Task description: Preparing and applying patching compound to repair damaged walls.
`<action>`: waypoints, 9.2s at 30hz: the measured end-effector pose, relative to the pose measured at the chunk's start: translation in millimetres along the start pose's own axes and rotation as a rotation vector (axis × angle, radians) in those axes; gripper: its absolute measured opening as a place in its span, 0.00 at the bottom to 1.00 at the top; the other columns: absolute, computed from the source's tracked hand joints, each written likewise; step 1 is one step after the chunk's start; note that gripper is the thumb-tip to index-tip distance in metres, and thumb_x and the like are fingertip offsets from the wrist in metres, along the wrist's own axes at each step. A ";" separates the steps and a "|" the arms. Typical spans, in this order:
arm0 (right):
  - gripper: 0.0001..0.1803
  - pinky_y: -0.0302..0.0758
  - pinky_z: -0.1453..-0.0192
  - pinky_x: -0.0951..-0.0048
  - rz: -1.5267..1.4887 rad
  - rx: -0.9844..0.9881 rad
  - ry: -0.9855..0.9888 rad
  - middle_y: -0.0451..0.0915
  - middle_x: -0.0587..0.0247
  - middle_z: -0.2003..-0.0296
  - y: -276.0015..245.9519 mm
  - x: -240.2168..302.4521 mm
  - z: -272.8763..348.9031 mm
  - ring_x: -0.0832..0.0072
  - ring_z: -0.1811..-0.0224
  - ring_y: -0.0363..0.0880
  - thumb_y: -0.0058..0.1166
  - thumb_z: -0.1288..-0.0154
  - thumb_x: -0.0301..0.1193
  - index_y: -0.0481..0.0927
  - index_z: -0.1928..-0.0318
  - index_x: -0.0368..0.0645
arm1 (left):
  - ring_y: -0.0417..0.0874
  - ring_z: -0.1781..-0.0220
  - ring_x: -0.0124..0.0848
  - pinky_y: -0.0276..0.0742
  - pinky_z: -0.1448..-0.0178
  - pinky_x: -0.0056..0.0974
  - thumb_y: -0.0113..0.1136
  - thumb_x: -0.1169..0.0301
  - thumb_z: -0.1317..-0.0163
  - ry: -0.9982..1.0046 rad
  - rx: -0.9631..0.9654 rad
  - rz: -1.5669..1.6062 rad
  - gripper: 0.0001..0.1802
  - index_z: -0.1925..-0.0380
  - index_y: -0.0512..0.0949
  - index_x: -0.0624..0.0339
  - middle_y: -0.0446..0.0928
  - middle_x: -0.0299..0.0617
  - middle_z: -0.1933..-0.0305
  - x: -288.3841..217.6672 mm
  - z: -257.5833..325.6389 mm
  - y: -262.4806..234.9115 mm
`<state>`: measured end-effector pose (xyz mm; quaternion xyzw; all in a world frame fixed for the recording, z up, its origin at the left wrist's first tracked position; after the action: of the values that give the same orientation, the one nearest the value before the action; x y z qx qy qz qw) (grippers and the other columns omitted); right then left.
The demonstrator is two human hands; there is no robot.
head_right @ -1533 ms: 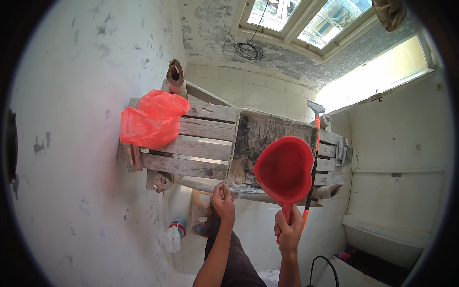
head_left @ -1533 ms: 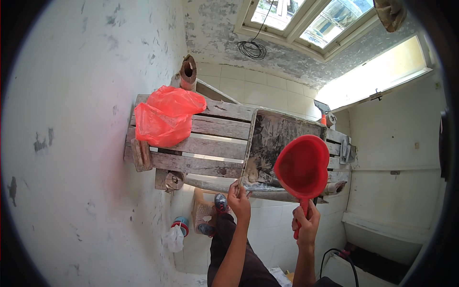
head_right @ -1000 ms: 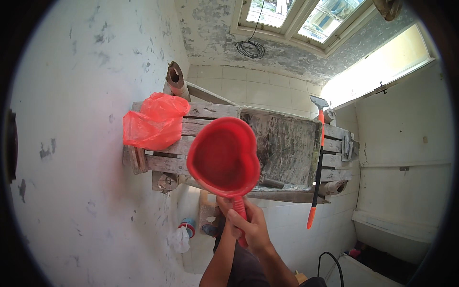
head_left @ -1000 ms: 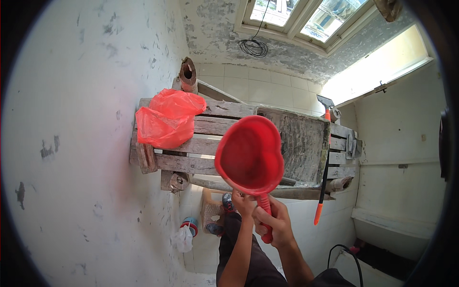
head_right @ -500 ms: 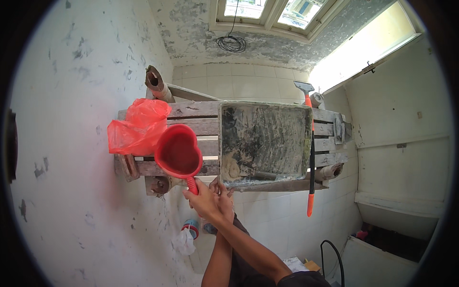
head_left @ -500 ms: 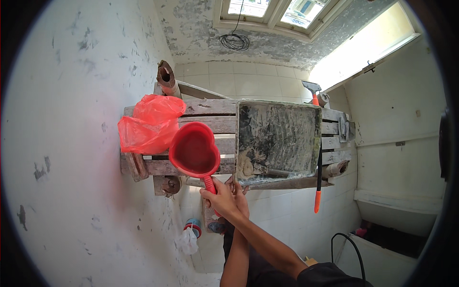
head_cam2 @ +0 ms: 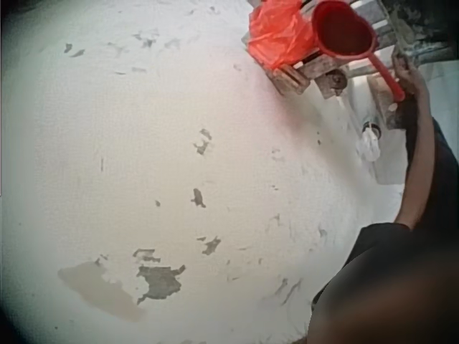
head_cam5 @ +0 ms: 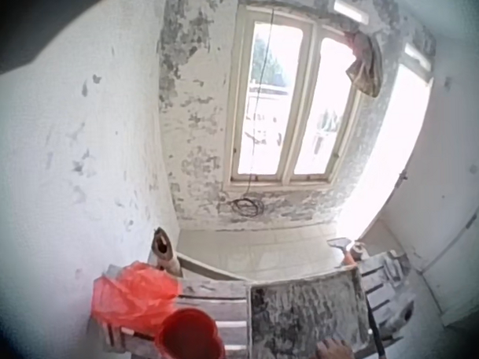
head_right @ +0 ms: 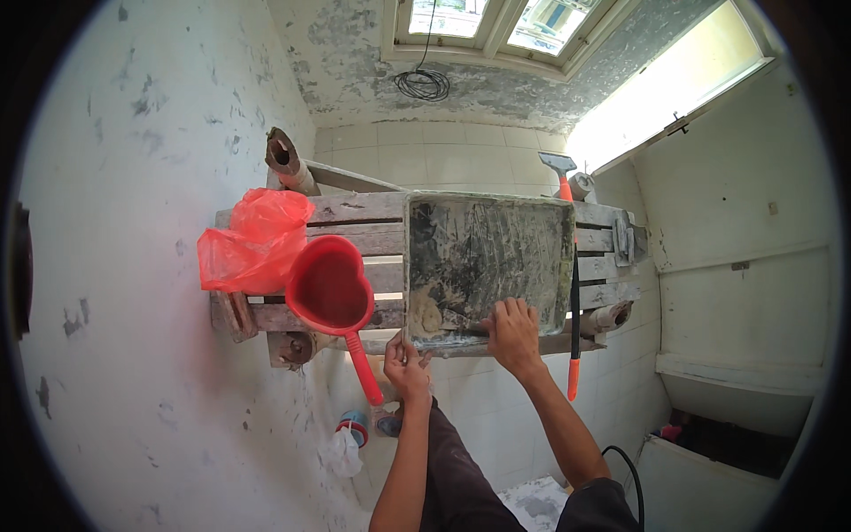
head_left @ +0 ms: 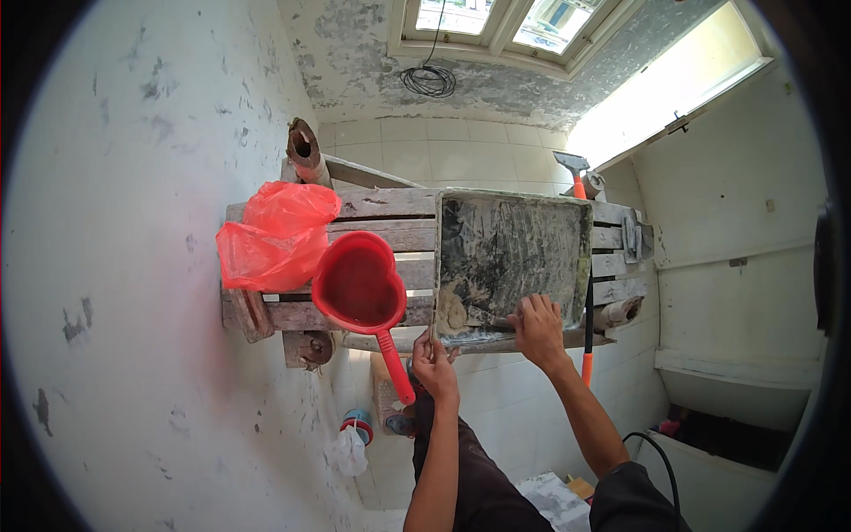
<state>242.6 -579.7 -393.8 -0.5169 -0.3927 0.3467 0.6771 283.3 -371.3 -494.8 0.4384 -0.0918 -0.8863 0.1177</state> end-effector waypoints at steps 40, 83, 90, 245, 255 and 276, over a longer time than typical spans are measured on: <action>0.12 0.75 0.66 0.48 -0.173 0.104 -0.089 0.82 0.50 0.71 -37.0 67.3 -10.9 0.48 0.68 0.84 0.61 0.39 0.30 0.73 0.58 0.42 | 0.84 0.48 0.31 0.92 0.54 0.39 0.50 0.79 0.25 0.034 -0.012 -0.031 0.13 0.43 0.74 0.65 0.80 0.45 0.44 -5.7 0.8 4.4; 0.10 0.78 0.71 0.64 -0.552 -0.234 -0.134 0.83 0.54 0.72 -15.0 103.4 -1.5 0.58 0.73 0.84 0.66 0.37 0.30 0.79 0.65 0.37 | 0.83 0.52 0.28 0.91 0.53 0.39 0.52 0.76 0.25 0.080 0.045 -0.044 0.11 0.47 0.74 0.69 0.81 0.47 0.46 -14.0 0.7 11.4; 0.09 0.80 0.69 0.63 -0.580 -0.254 -0.081 0.84 0.53 0.69 -37.1 113.9 -1.2 0.57 0.70 0.85 0.66 0.37 0.29 0.79 0.65 0.37 | 0.84 0.52 0.29 0.91 0.54 0.38 0.53 0.78 0.26 0.101 -0.004 -0.006 0.12 0.46 0.74 0.69 0.80 0.48 0.45 -13.8 -1.7 0.3; 0.26 0.79 0.58 0.45 -0.419 0.196 0.122 0.77 0.39 0.59 -3.3 80.0 47.5 0.41 0.64 0.81 0.48 0.30 0.28 0.67 0.33 0.37 | 0.80 0.63 0.27 0.87 0.69 0.34 0.50 0.75 0.24 0.083 -0.252 0.183 0.04 0.58 0.66 0.63 0.72 0.42 0.56 8.9 9.0 21.9; 0.19 0.79 0.59 0.42 -0.379 0.260 0.194 0.79 0.37 0.63 4.4 74.9 35.2 0.38 0.64 0.82 0.52 0.29 0.35 0.70 0.44 0.39 | 0.69 0.53 0.33 0.66 0.42 0.37 0.46 0.69 0.22 0.358 0.051 -0.264 0.09 0.50 0.67 0.62 0.70 0.42 0.53 -27.8 -58.8 37.8; 0.18 0.78 0.72 0.58 -0.600 0.002 0.027 0.79 0.49 0.70 -41.9 51.1 119.7 0.57 0.78 0.79 0.55 0.29 0.29 0.76 0.40 0.44 | 0.67 0.58 0.33 0.66 0.47 0.38 0.46 0.68 0.23 0.479 -0.028 -0.309 0.08 0.57 0.66 0.62 0.66 0.41 0.60 -33.9 -67.1 47.9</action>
<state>161.7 -493.2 -325.4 -0.3817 -0.5183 0.1247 0.7550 363.0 -411.3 -496.6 0.6422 0.0186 -0.7663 0.0055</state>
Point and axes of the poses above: each hand's wrist, its own z-axis away from the middle knuckle, its own y-axis out of the palm, x = y × z, the point moved 6 cm from there along -z, towards the middle knuckle
